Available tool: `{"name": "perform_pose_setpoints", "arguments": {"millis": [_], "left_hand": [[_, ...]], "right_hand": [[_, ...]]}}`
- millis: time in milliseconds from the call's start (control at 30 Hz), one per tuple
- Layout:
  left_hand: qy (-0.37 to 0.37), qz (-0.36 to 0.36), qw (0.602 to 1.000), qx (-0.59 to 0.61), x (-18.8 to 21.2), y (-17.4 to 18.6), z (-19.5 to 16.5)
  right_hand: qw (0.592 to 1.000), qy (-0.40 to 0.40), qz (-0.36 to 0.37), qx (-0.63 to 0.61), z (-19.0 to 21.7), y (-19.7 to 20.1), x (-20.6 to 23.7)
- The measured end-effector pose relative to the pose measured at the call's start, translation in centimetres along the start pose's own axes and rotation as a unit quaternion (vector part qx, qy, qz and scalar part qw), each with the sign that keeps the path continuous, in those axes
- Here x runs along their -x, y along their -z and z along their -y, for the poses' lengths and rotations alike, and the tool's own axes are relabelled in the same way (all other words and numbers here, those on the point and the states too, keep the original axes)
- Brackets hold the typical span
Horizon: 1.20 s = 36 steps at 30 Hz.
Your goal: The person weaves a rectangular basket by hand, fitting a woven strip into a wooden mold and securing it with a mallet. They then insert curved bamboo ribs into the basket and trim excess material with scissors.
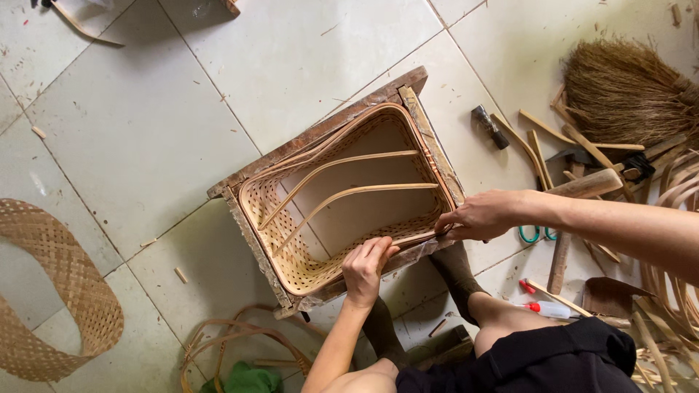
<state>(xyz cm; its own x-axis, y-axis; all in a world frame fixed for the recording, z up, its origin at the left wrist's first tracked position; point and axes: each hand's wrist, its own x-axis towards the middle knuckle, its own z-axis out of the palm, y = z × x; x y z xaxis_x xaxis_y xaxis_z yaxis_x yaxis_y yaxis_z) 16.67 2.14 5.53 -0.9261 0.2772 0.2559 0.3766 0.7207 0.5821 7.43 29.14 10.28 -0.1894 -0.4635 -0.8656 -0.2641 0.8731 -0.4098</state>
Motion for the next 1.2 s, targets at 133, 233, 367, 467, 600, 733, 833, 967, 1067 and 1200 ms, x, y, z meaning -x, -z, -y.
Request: {"name": "perform_pose_setpoints", "arguments": {"millis": [133,233,367,467,600,733,833,967,1067,1200], "left_hand": [[-0.002,0.002,1.0,0.001,0.1,-0.1,0.1],[-0.003,-0.003,1.0,0.003,0.2,-0.3,0.1],[0.001,-0.005,1.0,0.004,0.2,-0.3,0.3],[-0.001,0.004,1.0,0.002,0.2,-0.3,0.3],[-0.005,-0.003,1.0,0.006,0.2,-0.3,0.3],[0.0,-0.002,1.0,0.009,0.1,-0.2,0.3],[-0.005,-0.001,1.0,0.012,0.1,-0.1,0.2],[-0.011,-0.006,1.0,0.014,0.1,0.1,0.1],[-0.018,0.001,1.0,0.007,0.1,0.1,0.1],[-0.019,0.002,1.0,0.005,0.2,-0.1,0.2]], "right_hand": [[0.998,0.021,-0.039,0.047,-0.2,-1.0,-0.2],[0.997,0.028,-0.048,0.044,-0.6,-1.3,-0.2],[0.999,0.03,-0.011,-0.018,-1.2,-0.7,-0.5],[0.996,0.064,-0.047,-0.028,-1.0,-0.9,-0.8],[0.995,0.024,-0.083,0.051,-0.1,-2.0,-0.9],[0.99,0.024,-0.113,0.083,0.5,-2.3,-0.6],[0.988,0.0,-0.122,0.091,1.3,-2.5,-0.1],[0.979,-0.054,-0.161,0.108,2.7,-4.2,1.0],[0.963,-0.058,-0.246,0.093,3.3,-6.3,2.0],[0.93,-0.053,-0.36,0.051,3.5,-8.8,2.2]]}}
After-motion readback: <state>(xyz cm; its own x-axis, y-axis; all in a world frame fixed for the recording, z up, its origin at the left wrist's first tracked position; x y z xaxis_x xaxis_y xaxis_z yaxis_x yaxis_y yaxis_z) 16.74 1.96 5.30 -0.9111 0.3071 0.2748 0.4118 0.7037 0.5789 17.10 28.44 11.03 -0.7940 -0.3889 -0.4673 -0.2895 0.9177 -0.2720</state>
